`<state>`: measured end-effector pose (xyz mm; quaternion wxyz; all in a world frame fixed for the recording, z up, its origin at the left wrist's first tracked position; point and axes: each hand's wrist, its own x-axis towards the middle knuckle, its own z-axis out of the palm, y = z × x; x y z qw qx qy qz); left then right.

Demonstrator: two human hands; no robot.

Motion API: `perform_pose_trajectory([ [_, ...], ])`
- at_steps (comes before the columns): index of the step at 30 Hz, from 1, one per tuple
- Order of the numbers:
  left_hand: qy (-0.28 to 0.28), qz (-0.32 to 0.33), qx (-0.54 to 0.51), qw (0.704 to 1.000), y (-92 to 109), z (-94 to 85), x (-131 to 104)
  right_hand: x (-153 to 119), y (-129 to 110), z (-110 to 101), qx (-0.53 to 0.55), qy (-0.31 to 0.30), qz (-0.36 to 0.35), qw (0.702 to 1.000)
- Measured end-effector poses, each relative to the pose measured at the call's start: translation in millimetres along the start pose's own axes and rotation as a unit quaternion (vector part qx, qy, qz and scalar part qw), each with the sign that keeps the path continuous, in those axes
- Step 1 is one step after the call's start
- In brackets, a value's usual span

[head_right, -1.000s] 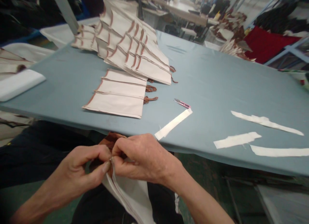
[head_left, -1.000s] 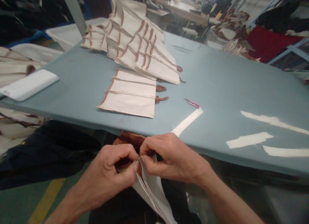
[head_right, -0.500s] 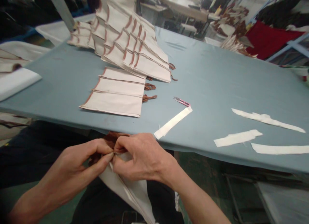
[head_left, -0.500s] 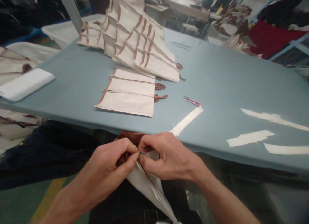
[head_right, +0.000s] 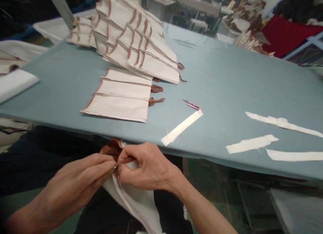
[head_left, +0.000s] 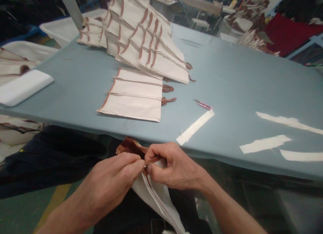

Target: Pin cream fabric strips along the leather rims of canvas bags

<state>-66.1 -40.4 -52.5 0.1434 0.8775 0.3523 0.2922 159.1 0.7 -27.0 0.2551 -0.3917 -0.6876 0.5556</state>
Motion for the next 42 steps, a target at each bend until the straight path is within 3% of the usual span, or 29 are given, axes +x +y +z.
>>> perform_pose_trajectory([
  [8,-0.030,0.025,0.008,0.999,-11,9.0,-11,3,5,-2,0.206,-0.069,0.131,0.967],
  [13,0.015,0.017,0.005,1.000,-6,10.9,-1,6,8,1,0.212,-0.036,0.144,0.966],
  [15,0.037,-0.014,-0.027,0.999,1,8.5,6,5,8,2,0.204,-0.033,0.143,0.968],
  [18,0.034,-0.113,-0.118,0.986,12,-0.6,18,1,3,0,0.150,-0.023,0.112,0.982],
  [22,-0.066,-0.181,-0.203,0.960,12,-12.6,28,-5,-7,-3,0.024,0.017,0.032,0.999],
  [24,-0.099,-0.160,-0.186,0.964,8,-12.0,27,-7,-9,-3,-0.024,0.038,-0.016,0.999],
  [26,-0.080,-0.090,-0.128,0.984,2,-6.1,24,-8,-7,-1,-0.034,0.052,-0.042,0.997],
  [29,-0.012,0.022,-0.029,0.999,-4,6.8,20,-9,3,3,0.035,0.033,-0.001,0.999],
  [31,0.019,0.037,-0.010,0.999,-6,13.0,18,-8,11,6,0.102,0.016,0.038,0.994],
  [33,0.027,0.012,-0.040,0.999,-6,14.4,18,-8,16,7,0.149,0.012,0.045,0.988],
  [35,0.001,-0.036,-0.093,0.995,-5,11.4,19,-7,17,7,0.154,0.009,0.035,0.987],
  [38,-0.068,-0.102,-0.172,0.977,0,3.4,21,-8,12,5,0.073,0.020,-0.010,0.997],
  [42,-0.107,-0.165,-0.214,0.957,7,-2.1,28,-11,3,-1,-0.072,0.051,-0.104,0.991],
])
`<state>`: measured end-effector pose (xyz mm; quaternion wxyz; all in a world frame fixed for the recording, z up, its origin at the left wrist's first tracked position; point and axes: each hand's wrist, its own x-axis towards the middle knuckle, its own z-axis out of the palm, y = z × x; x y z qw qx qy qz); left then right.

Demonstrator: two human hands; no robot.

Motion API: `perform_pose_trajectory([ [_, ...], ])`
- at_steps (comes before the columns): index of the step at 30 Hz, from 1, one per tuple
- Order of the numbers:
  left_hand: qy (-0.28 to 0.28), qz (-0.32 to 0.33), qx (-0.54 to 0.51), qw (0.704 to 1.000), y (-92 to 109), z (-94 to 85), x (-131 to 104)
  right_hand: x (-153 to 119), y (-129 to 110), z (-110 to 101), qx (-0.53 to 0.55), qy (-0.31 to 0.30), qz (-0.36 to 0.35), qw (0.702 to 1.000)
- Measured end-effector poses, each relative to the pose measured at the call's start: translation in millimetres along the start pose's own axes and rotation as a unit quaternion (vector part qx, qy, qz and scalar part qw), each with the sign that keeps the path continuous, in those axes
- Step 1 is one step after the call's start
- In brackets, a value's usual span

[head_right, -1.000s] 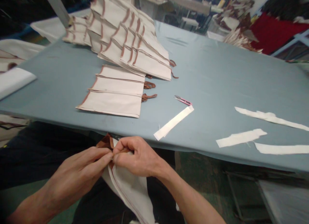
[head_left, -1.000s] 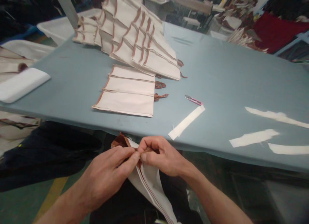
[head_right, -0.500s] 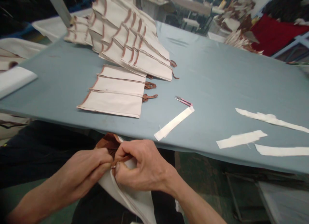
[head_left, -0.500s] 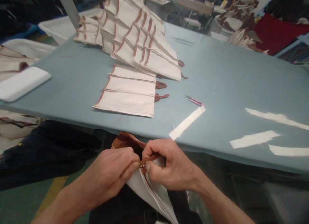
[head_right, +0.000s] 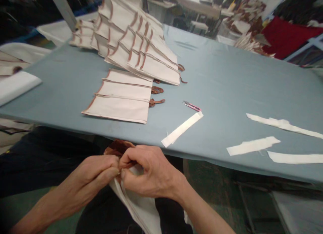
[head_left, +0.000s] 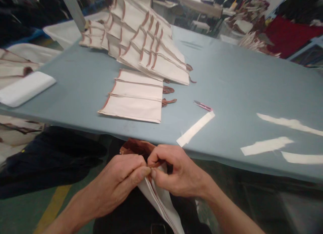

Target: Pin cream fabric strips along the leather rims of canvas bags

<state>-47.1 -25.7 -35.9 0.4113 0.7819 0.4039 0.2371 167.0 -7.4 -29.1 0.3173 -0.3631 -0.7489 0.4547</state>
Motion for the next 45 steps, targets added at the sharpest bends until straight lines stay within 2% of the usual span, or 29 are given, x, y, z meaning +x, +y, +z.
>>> perform_pose_trajectory([
  [4,-0.020,-0.025,-0.047,0.998,5,5.5,5,-2,-7,-10,-0.043,-0.022,-0.026,0.999],
  [9,0.015,-0.038,-0.086,0.995,2,15.0,7,1,-6,-21,0.008,-0.081,0.028,0.996],
  [13,0.043,-0.044,-0.102,0.993,-3,15.4,5,7,5,-22,0.002,-0.088,0.039,0.995],
  [16,0.061,-0.048,-0.112,0.991,-5,13.5,1,6,10,-16,-0.054,-0.044,0.006,0.998],
  [19,0.092,-0.049,-0.113,0.988,-5,13.4,-4,-1,6,-5,-0.062,0.061,-0.042,0.995],
  [20,0.106,-0.050,-0.110,0.987,-5,14.2,-6,-4,4,-1,-0.053,0.092,-0.035,0.994],
  [22,0.139,-0.059,-0.100,0.983,-4,17.0,-8,-10,-2,7,-0.031,0.118,0.022,0.992],
  [25,0.174,-0.063,-0.090,0.979,-2,22.5,-8,-15,-8,16,0.001,0.079,0.138,0.987],
  [29,0.199,-0.041,-0.070,0.977,1,29.4,-6,-16,-10,21,0.022,0.050,0.209,0.976],
  [35,0.243,-0.032,-0.012,0.969,1,42.0,-7,-13,-11,26,-0.030,0.055,0.242,0.968],
  [39,0.273,-0.059,-0.001,0.960,-1,49.0,-7,-15,-5,31,-0.001,0.056,0.261,0.964],
  [42,0.267,-0.097,-0.033,0.958,0,51.2,-7,-30,5,33,0.066,0.065,0.259,0.961],
  [45,0.244,-0.138,-0.096,0.955,0,52.5,-9,-58,11,33,0.102,0.077,0.252,0.959],
])
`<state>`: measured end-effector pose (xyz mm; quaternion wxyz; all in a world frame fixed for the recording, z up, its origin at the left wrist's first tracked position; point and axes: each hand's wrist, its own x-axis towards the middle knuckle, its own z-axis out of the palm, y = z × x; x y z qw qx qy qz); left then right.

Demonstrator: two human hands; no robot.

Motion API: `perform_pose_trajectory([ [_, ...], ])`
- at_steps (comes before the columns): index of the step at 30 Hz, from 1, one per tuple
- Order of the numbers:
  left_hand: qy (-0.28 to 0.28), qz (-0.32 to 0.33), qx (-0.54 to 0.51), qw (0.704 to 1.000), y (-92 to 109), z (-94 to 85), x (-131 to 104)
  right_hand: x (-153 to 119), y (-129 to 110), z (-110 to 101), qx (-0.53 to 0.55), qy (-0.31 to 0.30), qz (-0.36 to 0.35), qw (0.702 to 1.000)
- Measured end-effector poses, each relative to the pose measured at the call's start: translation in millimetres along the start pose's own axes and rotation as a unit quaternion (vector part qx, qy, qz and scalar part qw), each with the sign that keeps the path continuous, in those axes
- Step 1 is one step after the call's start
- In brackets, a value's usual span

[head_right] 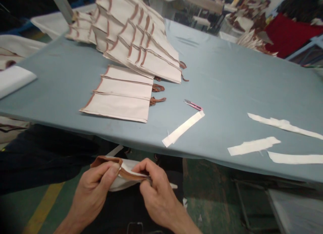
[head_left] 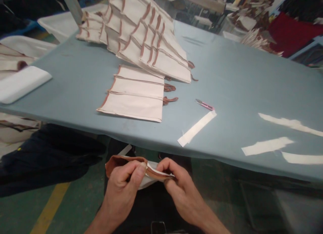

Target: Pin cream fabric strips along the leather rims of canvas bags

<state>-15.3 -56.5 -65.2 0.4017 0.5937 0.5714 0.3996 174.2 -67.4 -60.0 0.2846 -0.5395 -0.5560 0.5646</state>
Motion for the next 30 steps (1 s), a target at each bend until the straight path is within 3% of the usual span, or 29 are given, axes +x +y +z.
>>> perform_pose_trajectory([
  [5,-0.057,-0.025,-0.032,0.998,-2,2.0,-4,-29,11,-3,-0.023,0.030,-0.004,0.999],
  [9,-0.100,0.008,-0.045,0.994,-1,3.3,2,-18,2,3,-0.067,0.058,-0.024,0.996],
  [13,-0.125,0.007,-0.020,0.992,-2,0.8,8,-4,-1,4,-0.086,0.048,-0.038,0.994],
  [19,-0.129,-0.041,0.085,0.987,-7,-5.3,8,1,10,17,-0.123,0.043,-0.063,0.989],
  [22,-0.107,-0.009,0.122,0.987,-8,-5.3,8,4,14,24,-0.139,0.055,-0.076,0.986],
  [26,-0.077,-0.005,0.090,0.993,-7,4.7,7,4,15,25,-0.115,0.062,-0.035,0.991],
  [30,-0.044,-0.010,0.057,0.997,-10,21.3,5,1,21,11,-0.101,0.069,-0.018,0.992],
])
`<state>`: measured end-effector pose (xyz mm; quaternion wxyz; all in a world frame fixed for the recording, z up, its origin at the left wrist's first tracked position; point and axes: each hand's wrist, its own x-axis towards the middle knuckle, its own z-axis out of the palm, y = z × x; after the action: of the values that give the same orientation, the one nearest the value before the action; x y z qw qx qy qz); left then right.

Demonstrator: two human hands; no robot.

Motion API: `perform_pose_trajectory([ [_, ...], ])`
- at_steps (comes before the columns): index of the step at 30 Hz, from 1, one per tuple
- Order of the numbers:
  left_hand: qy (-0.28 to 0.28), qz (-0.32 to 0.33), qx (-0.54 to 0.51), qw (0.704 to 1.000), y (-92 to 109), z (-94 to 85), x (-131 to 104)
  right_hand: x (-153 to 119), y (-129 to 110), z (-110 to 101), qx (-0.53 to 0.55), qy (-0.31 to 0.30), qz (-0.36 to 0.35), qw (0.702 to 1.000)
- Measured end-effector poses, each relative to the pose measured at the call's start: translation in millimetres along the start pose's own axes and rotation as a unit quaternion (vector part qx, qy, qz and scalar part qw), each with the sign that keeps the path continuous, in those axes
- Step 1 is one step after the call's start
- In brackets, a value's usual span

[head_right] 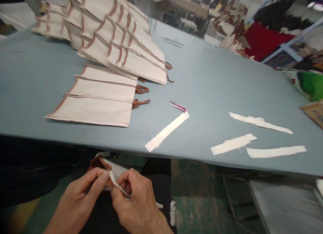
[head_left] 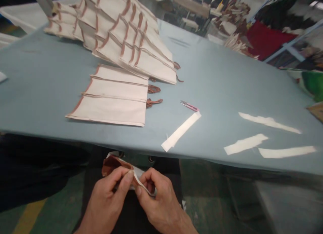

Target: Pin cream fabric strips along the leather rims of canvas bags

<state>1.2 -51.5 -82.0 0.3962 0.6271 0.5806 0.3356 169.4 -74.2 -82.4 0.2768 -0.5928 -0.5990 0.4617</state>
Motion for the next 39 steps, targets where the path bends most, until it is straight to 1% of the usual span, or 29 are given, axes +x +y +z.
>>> perform_pose_trajectory([
  [1,0.010,0.020,0.007,1.000,-2,4.5,0,0,6,-6,-0.013,0.015,-0.011,1.000],
  [2,0.018,0.043,0.014,0.999,-5,8.9,1,1,14,-14,-0.037,0.046,-0.029,0.998],
  [3,0.023,0.070,0.020,0.997,-8,13.3,2,3,22,-23,-0.073,0.094,-0.054,0.991],
  [4,0.026,0.097,0.023,0.995,-11,17.6,4,6,31,-34,-0.118,0.153,-0.081,0.978],
  [5,0.026,0.122,0.024,0.992,-14,21.8,6,9,40,-45,-0.170,0.210,-0.111,0.956],
  [6,0.022,0.143,0.024,0.989,-17,25.9,8,13,47,-55,-0.221,0.252,-0.139,0.932],
  [7,0.014,0.158,0.024,0.987,-20,29.7,10,17,53,-65,-0.266,0.270,-0.165,0.911],
  [8,0.000,0.169,0.024,0.985,-22,33.3,12,22,57,-73,-0.302,0.269,-0.187,0.895],
  [10,-0.032,0.173,0.027,0.984,-24,39.5,15,33,60,-83,-0.351,0.240,-0.216,0.879],
  [12,-0.047,0.166,0.039,0.984,-24,44.0,18,44,59,-87,-0.372,0.204,-0.225,0.877],
  [14,-0.043,0.163,0.050,0.984,-21,47.0,22,52,56,-87,-0.379,0.178,-0.223,0.880],
  [17,-0.034,0.167,0.057,0.984,-16,49.2,28,58,55,-86,-0.367,0.164,-0.228,0.887],
  [20,-0.030,0.169,0.068,0.983,-13,49.5,32,58,55,-87,-0.345,0.162,-0.231,0.895],
  [26,-0.013,0.169,0.099,0.980,-13,49.6,32,58,51,-88,-0.299,0.162,-0.220,0.914],
  [33,-0.022,0.127,0.083,0.988,0,56.6,40,60,48,-84,-0.236,0.186,-0.201,0.933],
  [39,-0.046,0.090,0.068,0.993,4,62.6,48,60,51,-80,-0.212,0.199,-0.196,0.936],
])
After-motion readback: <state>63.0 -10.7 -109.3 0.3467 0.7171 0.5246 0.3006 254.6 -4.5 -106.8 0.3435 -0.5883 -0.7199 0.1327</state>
